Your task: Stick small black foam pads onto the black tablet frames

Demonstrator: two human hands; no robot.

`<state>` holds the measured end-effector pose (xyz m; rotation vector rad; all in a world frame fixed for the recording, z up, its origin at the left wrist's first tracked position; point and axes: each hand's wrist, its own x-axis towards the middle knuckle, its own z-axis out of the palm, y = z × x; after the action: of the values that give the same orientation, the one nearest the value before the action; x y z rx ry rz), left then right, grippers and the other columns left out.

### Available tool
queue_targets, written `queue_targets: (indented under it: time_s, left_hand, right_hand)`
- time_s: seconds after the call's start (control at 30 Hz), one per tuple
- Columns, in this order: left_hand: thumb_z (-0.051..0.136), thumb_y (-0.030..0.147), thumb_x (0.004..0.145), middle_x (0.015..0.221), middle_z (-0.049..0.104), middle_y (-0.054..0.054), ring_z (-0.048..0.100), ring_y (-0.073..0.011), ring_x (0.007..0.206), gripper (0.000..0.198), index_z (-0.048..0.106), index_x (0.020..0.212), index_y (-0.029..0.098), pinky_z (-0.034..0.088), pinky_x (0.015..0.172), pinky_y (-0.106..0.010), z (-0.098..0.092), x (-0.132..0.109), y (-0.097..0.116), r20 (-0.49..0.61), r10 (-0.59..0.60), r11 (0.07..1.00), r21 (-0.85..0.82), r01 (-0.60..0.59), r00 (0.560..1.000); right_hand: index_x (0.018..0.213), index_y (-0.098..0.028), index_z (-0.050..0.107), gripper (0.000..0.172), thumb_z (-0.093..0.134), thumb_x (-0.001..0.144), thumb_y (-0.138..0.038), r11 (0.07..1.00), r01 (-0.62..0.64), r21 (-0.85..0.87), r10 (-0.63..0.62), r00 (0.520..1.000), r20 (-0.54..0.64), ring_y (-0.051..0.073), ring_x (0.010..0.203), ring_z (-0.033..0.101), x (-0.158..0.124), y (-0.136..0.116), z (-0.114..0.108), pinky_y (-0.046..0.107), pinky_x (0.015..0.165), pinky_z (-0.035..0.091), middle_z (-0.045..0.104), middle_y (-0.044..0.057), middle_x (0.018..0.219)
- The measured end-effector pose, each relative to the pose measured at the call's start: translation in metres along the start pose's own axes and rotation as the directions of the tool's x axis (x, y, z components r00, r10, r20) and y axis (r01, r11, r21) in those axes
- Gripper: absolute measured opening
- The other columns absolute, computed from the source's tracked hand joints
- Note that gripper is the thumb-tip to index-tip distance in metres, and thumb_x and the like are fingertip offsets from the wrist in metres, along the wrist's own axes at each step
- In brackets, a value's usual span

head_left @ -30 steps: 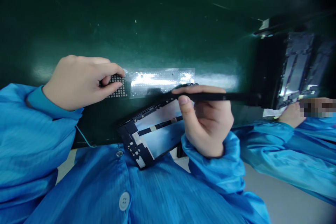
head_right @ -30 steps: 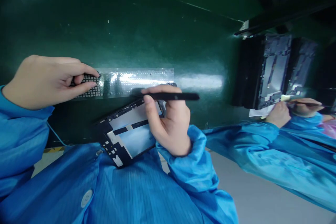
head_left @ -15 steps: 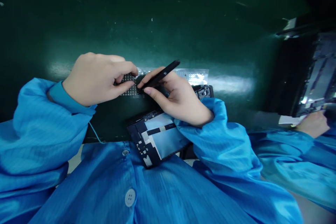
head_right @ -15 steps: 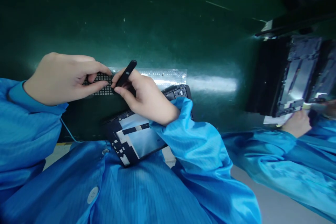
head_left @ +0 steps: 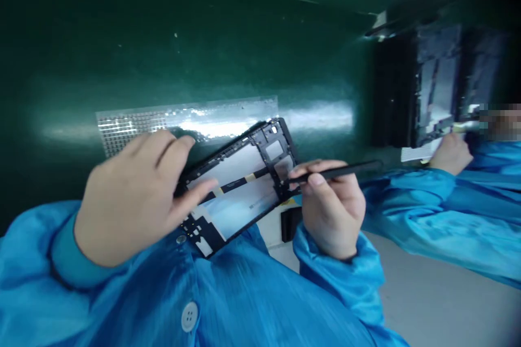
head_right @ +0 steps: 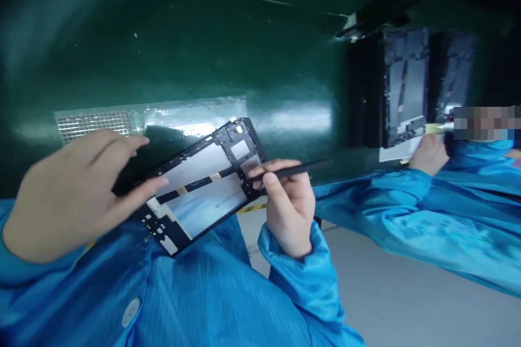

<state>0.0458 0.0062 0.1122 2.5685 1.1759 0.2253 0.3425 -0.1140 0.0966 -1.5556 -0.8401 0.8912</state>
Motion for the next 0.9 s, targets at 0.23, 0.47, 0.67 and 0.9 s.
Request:
queue_targets:
  time_s: [0.23,0.47,0.67,0.9]
  left_hand:
    - [0.039,0.062,0.118,0.124,0.069,-0.03,0.071,-0.047,0.114,0.081,0.064,0.152,-0.008,0.065,0.091,-0.059,0.029,-0.025,0.034,0.125,0.101,0.988,0.104,-0.115,0.987]
    - [0.024,0.071,0.118,0.123,0.069,-0.027,0.07,-0.0462,0.119,0.091,0.065,0.151,-0.003,0.066,0.095,-0.06,0.025,-0.019,0.025,0.186,0.066,0.994,0.074,-0.081,0.98]
    - [0.023,0.082,0.113,0.124,0.069,-0.024,0.071,-0.0477,0.12,0.093,0.062,0.154,0.008,0.065,0.098,-0.064,0.028,-0.019,0.021,0.181,0.03,0.999,0.018,-0.034,0.983]
    - [0.027,0.086,0.111,0.124,0.07,-0.024,0.072,-0.0487,0.119,0.093,0.064,0.15,0.01,0.064,0.098,-0.064,0.029,-0.019,0.015,0.165,0.041,0.999,-0.018,-0.039,0.985]
  right_hand:
    - [0.123,-0.03,0.074,0.012,0.073,0.113,-0.024,0.976,0.171,-0.136,-0.175,0.985,-0.011,0.02,0.104,0.079,-0.049,0.033,-0.032,0.039,0.093,0.064,0.082,0.003,0.106]
    - [0.126,-0.029,0.069,0.02,0.064,0.114,-0.014,0.944,0.275,-0.18,-0.265,0.961,0.074,0.019,0.107,0.078,-0.043,0.042,-0.035,0.035,0.087,0.064,0.079,0.004,0.11]
    - [0.126,-0.032,0.066,0.021,0.062,0.113,-0.016,0.924,0.294,-0.246,-0.276,0.956,0.103,0.022,0.105,0.078,-0.045,0.039,-0.031,0.04,0.088,0.066,0.077,0.004,0.109]
    - [0.113,-0.031,0.075,0.014,0.068,0.107,-0.021,0.902,0.269,-0.338,-0.292,0.956,-0.02,0.03,0.107,0.076,-0.055,0.035,-0.049,0.053,0.099,0.061,0.081,0.007,0.112]
